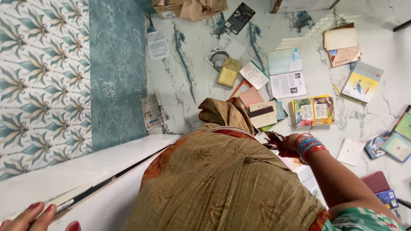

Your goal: The person cleans a white wooden cabinet and its door with a cloth, then wipes a nearby small white stand with the same cloth.

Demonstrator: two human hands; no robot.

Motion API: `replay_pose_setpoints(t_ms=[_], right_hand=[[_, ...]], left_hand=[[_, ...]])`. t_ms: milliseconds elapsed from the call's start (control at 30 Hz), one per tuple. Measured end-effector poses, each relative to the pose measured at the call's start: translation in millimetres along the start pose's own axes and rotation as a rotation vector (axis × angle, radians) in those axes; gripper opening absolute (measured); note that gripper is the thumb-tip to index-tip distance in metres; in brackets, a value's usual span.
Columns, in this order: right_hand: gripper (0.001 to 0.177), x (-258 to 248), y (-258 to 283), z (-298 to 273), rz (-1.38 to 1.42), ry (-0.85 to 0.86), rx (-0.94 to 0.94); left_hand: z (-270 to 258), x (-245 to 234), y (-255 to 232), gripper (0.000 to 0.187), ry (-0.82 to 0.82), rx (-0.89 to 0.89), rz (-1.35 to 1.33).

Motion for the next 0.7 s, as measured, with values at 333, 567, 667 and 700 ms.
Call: replay_pose_setpoints(t_ms=[333,567,667,700], right_hand=[[0.027,-6.9,-60.4,6.5,-0.031,-0.032,-0.031],[0.028,-62.5,49.3,-28.9,0.11,-0.086,-0.097],[0.034,-114.4,94.0,-56.5,0.046,-0.139,-0.005],[0.034,-121.7,96.4,-64.7,0.065,-0.142,0.01]], left_hand=[[214.3,35.2,-88.1,0.039,0.128,0.289,0.082],[337.6,100.3,-58.8,0.035,-0.026,0.408,-0.234],[393.8,150.6,-18.4,0.034,-0.026,0.352,-0.37],[417.3,167.6,-8.0,0.034,-0.017,0.317,-0.41]])
Point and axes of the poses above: each hand's wrist, its own z-axis towards the middle knuckle, its own x-axis out of the palm, y = z × x, the point moved 4 cm from there along z, towards the middle knuckle, and after that the axes turned 3 degrees about x, right-handed, at the moved point
